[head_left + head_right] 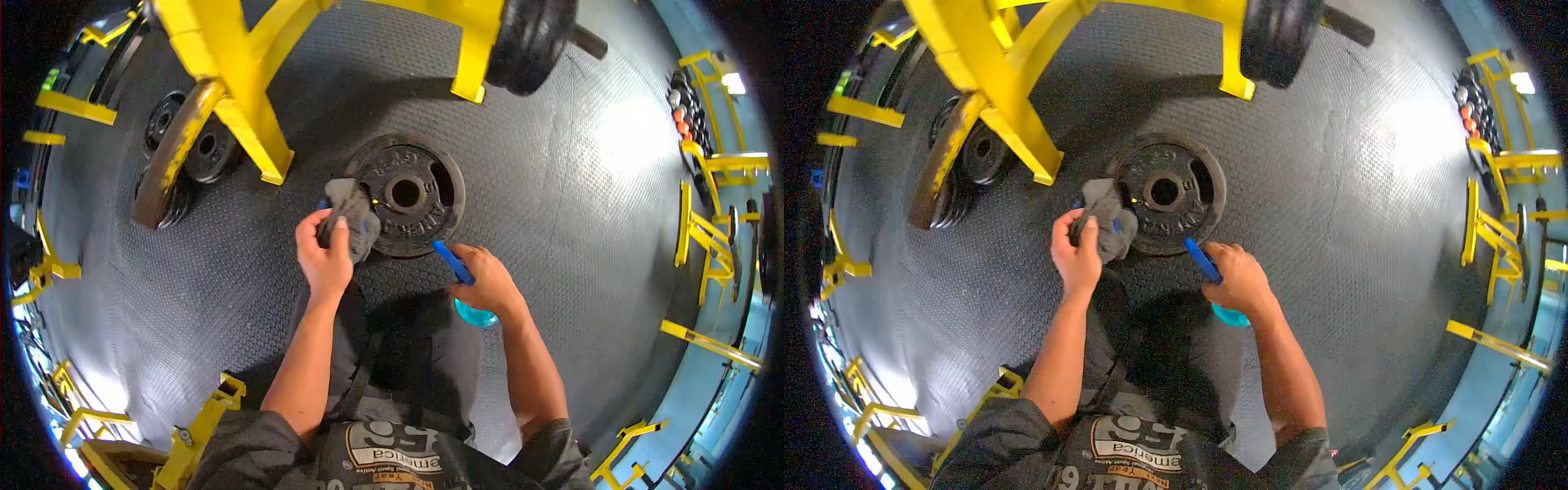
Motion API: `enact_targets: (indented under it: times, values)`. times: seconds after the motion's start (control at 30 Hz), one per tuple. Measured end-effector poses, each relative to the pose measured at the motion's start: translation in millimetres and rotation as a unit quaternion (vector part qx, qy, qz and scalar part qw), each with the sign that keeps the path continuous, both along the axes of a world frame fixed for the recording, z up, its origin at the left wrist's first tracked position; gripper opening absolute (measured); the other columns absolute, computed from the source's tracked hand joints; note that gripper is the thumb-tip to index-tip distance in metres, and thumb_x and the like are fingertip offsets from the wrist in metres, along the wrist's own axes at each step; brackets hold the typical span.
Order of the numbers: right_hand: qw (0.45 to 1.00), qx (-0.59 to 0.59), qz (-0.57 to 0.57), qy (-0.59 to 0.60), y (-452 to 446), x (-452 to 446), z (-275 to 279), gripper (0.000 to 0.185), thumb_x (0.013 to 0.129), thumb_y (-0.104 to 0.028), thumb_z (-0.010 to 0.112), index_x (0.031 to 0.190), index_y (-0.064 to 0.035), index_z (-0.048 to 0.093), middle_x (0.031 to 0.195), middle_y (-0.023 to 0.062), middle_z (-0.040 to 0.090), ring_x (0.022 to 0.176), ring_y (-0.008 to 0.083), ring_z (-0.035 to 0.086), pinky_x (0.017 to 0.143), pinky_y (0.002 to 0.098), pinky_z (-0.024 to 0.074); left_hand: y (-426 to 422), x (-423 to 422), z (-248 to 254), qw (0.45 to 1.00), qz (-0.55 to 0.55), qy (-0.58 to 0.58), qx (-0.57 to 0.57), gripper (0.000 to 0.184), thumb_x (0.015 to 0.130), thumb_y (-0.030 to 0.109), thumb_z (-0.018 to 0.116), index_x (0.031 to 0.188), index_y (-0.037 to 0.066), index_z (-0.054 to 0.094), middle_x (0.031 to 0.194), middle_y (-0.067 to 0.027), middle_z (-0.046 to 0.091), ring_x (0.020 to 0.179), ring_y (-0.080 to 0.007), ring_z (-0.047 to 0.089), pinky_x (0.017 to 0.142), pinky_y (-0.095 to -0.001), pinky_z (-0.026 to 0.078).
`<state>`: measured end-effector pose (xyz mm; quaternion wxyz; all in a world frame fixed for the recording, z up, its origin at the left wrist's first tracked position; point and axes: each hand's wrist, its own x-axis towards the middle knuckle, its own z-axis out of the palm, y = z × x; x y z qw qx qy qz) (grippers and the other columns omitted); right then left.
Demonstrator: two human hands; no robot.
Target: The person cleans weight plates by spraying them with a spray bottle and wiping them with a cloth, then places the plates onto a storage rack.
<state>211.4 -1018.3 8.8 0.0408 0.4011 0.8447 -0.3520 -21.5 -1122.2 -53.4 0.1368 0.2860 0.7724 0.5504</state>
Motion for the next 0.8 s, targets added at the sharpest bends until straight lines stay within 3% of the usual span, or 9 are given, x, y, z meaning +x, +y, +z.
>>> enact_targets:
  times: [0.07, 0.23, 0.3, 0.43, 0.5, 0.63, 0.7, 0.77, 0.8]
  values:
    - [1.000, -0.003, 0.022, -0.018, -3.2, 2.2, 2.0, 0.047, 0.060, -0.014, 0.067, 0.106, -0.0059, 0.060, 0.097, 0.0171, 0.065, 0.095, 0.0397, 0.058, 0.085, 0.0463, 0.0473, -3.6, -1.5, -8.8, 1.000, -0.030, 0.002, -0.006, 0.027, 0.084, 0.017, 0.068, 0.104, 0.002, 0.058, 0.103, -0.0138, 0.056, 0.096, -0.0280, 0.056, 0.085, -0.0375, 0.045]
    - [0.992, -0.036, 0.040, -0.116, 9.0, 15.5, 6.6, 0.047, 0.059, -0.014, 0.067, 0.105, -0.0050, 0.060, 0.100, 0.0178, 0.064, 0.099, 0.0392, 0.058, 0.087, 0.0461, 0.0468, -5.2, 2.6, -2.5, 0.998, -0.060, 0.030, 0.002, 0.026, 0.082, 0.014, 0.068, 0.103, 0.002, 0.058, 0.102, -0.0143, 0.056, 0.094, -0.0288, 0.056, 0.082, -0.0373, 0.046]
    - [0.999, 0.022, -0.021, -0.044, 18.3, 32.8, -11.5, 0.045, 0.059, -0.015, 0.067, 0.102, -0.0038, 0.059, 0.100, 0.0181, 0.063, 0.098, 0.0395, 0.057, 0.086, 0.0462, 0.0462, -9.2, 6.0, -2.0, 0.997, -0.071, 0.023, 0.001, 0.026, 0.082, 0.013, 0.068, 0.103, 0.002, 0.058, 0.101, -0.0143, 0.056, 0.093, -0.0286, 0.057, 0.081, -0.0369, 0.046]
    - [0.997, -0.008, -0.009, -0.080, 33.8, 28.9, -20.3, 0.044, 0.059, -0.015, 0.068, 0.100, -0.0024, 0.056, 0.098, 0.0177, 0.061, 0.097, 0.0400, 0.056, 0.084, 0.0463, 0.0459, -24.0, 11.4, -0.7, 0.991, -0.130, 0.005, -0.019, 0.020, 0.080, 0.011, 0.069, 0.096, 0.002, 0.060, 0.093, -0.0138, 0.058, 0.086, -0.0273, 0.059, 0.075, -0.0353, 0.047]
    - [0.999, 0.027, -0.021, 0.007, 42.4, 18.8, -29.4, 0.042, 0.059, -0.016, 0.068, 0.096, -0.0017, 0.054, 0.096, 0.0178, 0.059, 0.096, 0.0403, 0.055, 0.081, 0.0469, 0.0453, -32.1, 14.7, 3.5, 0.975, -0.207, -0.065, -0.046, 0.018, 0.079, 0.010, 0.069, 0.093, 0.002, 0.061, 0.088, -0.0134, 0.059, 0.081, -0.0270, 0.060, 0.072, -0.0350, 0.048]
    - [1.000, -0.020, 0.005, 0.007, 56.8, 1.3, -44.3, 0.045, 0.060, -0.013, 0.068, 0.101, -0.0015, 0.054, 0.097, 0.0184, 0.058, 0.097, 0.0406, 0.054, 0.082, 0.0457, 0.0454, -27.4, 31.4, 15.4, 0.944, -0.314, -0.066, -0.081, 0.020, 0.077, 0.013, 0.070, 0.092, 0.002, 0.062, 0.090, -0.0134, 0.061, 0.085, -0.0281, 0.061, 0.076, -0.0357, 0.049]
    - [0.981, 0.057, -0.083, 0.166, 59.6, 12.2, -64.3, 0.050, 0.061, -0.009, 0.069, 0.109, -0.0020, 0.055, 0.097, 0.0190, 0.056, 0.095, 0.0390, 0.054, 0.083, 0.0432, 0.0455, -18.6, 39.6, 20.2, 0.934, -0.335, -0.077, -0.100, 0.022, 0.077, 0.014, 0.071, 0.093, 0.002, 0.062, 0.092, -0.0130, 0.060, 0.086, -0.0277, 0.061, 0.077, -0.0356, 0.049]
    - [0.969, -0.005, -0.174, 0.175, 65.7, 27.1, -76.3, 0.056, 0.065, -0.007, 0.070, 0.118, -0.0026, 0.053, 0.104, 0.0178, 0.057, 0.099, 0.0358, 0.056, 0.088, 0.0397, 0.0454, -8.2, 48.8, 19.8, 0.930, -0.342, -0.114, -0.078, 0.023, 0.076, 0.014, 0.072, 0.094, 0.002, 0.062, 0.095, -0.0133, 0.060, 0.087, -0.0263, 0.061, 0.077, -0.0351, 0.049]
    - [0.943, 0.065, -0.250, 0.211, 69.4, 38.3, -99.4, 0.057, 0.068, -0.010, 0.072, 0.121, -0.0027, 0.051, 0.110, 0.0165, 0.057, 0.103, 0.0335, 0.056, 0.091, 0.0390, 0.0443, -4.3, 52.7, 17.0, 0.926, -0.353, -0.108, -0.077, 0.025, 0.077, 0.016, 0.072, 0.095, 0.001, 0.062, 0.095, -0.0134, 0.059, 0.088, -0.0253, 0.061, 0.078, -0.0344, 0.048]
